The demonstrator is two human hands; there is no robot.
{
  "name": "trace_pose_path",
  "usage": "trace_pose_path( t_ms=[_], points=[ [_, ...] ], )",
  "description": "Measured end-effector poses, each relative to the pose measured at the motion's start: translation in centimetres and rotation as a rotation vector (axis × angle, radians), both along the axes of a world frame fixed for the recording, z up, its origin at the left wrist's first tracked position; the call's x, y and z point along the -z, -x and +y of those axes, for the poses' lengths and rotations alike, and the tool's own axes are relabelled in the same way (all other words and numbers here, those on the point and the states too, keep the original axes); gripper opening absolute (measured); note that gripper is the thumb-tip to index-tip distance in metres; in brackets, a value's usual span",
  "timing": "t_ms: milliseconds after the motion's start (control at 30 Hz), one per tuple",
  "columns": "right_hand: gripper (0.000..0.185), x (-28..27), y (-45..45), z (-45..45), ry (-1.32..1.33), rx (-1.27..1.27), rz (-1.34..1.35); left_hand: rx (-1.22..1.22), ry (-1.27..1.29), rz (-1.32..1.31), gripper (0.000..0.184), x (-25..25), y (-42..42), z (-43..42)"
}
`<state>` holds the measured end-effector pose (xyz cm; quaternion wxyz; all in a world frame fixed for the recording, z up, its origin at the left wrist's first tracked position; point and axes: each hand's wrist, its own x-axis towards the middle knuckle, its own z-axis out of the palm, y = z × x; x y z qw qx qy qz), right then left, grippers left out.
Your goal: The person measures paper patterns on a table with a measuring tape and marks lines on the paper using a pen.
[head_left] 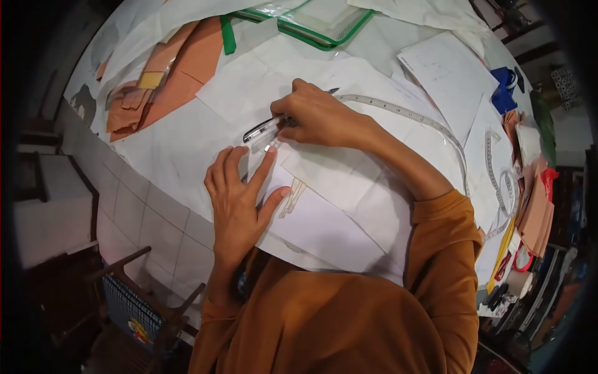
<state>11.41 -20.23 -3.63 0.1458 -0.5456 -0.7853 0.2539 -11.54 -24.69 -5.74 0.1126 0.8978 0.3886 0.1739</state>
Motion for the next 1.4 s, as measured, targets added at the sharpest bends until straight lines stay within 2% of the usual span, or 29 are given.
trace_pose_path(
  t_ms=[267, 367, 500, 567, 633, 700, 767, 833, 933, 1067, 1167, 1400],
  points=[
    [0.023, -0.2, -0.3, 0.3, -0.033, -0.036, -0.051, -0.010, -0.020, -0.025, 0.055, 0.0, -0.2, -0.3],
    [0.024, -0.5, -1.7, 0.3, -0.146, -0.051, -0.115, -0.003, -0.023, -0.013, 0.055, -0.2, -0.3, -0.3],
    [0.020, -2.2, -5.4, -2.4, -0.505, 0.136, -0.149, -0.005, -0.010, -0.003, 0.054, 0.1, -0.2, -0.4],
    [0.015, -5.3, -6.5, -6.2, -0.285, 0.179, -0.353, 0.018, -0.059, 0.005, 0.055, 0.2, -0.2, -0.4],
    [0.015, -5.6, -7.4, -11.2, -0.246, 0.135, -0.341, 0.032, -0.079, 0.037, 0.055, 0.4, -0.2, -0.3],
    [0.022, -4.7, -7.4, -16.5, -0.102, 0.066, -0.375, 0.043, -0.071, 0.094, 0.056, 0.6, -0.1, -0.3],
    [0.042, -3.2, -6.6, -21.7, 0.096, 0.073, -0.395, 0.056, -0.104, 0.070, 0.055, 0.8, -0.2, -0.4],
    [0.065, -3.7, -5.6, -26.5, 0.206, 0.161, -0.369, 0.065, -0.124, 0.059, 0.055, 1.0, -0.3, -0.5],
    [0.063, -4.0, -5.1, -32.8, 0.266, 0.354, -0.304, 0.062, -0.133, 0.070, 0.056, 1.2, -0.1, -0.6],
    [0.065, -4.0, -3.7, -39.8, 0.206, 0.653, -0.215, 0.054, -0.135, 0.075, 0.056, 1.3, 0.0, -0.6],
    [0.063, -3.1, -1.9, -44.1, 0.134, 0.816, -0.275, 0.067, -0.106, 0.070, 0.056, 1.6, 0.1, -0.5],
    [0.063, -1.5, 3.4, -47.9, 0.092, 1.152, -0.296, 0.081, -0.155, 0.067, 0.056, 2.5, 0.6, -0.1]
  ],
)
